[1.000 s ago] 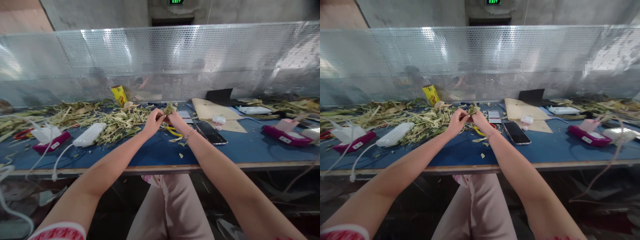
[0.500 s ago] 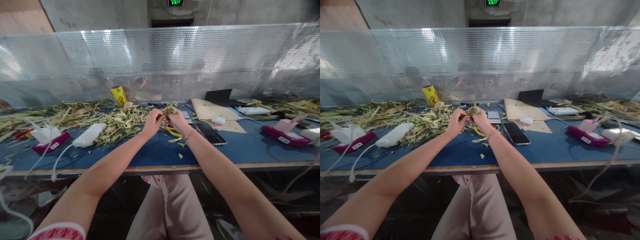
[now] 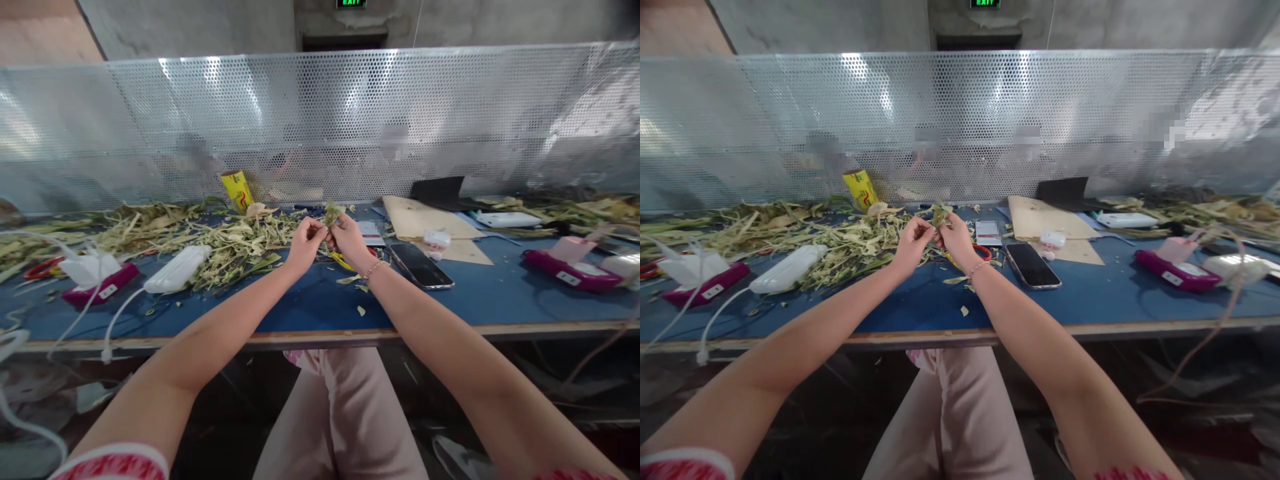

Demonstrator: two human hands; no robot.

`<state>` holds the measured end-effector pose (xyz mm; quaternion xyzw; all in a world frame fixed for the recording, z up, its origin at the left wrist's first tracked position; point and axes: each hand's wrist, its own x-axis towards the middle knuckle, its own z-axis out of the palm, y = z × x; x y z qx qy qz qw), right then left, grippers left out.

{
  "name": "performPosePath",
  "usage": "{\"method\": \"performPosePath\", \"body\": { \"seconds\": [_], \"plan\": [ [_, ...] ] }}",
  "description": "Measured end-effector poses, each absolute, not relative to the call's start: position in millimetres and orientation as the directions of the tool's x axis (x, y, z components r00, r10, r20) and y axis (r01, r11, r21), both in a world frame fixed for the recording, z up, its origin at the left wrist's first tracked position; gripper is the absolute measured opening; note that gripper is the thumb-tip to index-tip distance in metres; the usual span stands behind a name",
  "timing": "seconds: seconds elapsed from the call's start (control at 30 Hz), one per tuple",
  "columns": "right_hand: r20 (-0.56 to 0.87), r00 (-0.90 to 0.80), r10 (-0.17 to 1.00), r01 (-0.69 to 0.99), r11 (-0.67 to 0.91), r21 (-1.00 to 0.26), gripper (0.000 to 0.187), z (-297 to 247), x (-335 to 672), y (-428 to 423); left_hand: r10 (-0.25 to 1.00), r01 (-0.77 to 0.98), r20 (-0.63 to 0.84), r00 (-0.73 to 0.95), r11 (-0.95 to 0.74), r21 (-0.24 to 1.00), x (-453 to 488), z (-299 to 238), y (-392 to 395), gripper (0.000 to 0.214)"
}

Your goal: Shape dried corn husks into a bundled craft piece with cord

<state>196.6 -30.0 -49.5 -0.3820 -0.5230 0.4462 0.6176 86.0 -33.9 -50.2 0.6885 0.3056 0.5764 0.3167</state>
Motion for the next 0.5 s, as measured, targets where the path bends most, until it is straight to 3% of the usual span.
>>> {"method": "performPosePath", "body": {
  "seconds": [0.3,0.5],
  "plan": [
    [0.295,0.153,0.943,-0.236,0.325,-0.916,0.002,-47.8,190.1,-37.3,0.797,-0.125,0.561,0.222,-0.547,0.827,91.6,-56.6,-33.7,0.015],
    [0.307,0.169,0.937,-0.22,0.339,-0.915,0.01,-48.1,191.8,-36.6,0.859,-0.177,0.476,0.186,-0.448,0.877,93.4,-54.5,-36.0,0.021]
  ]
}}
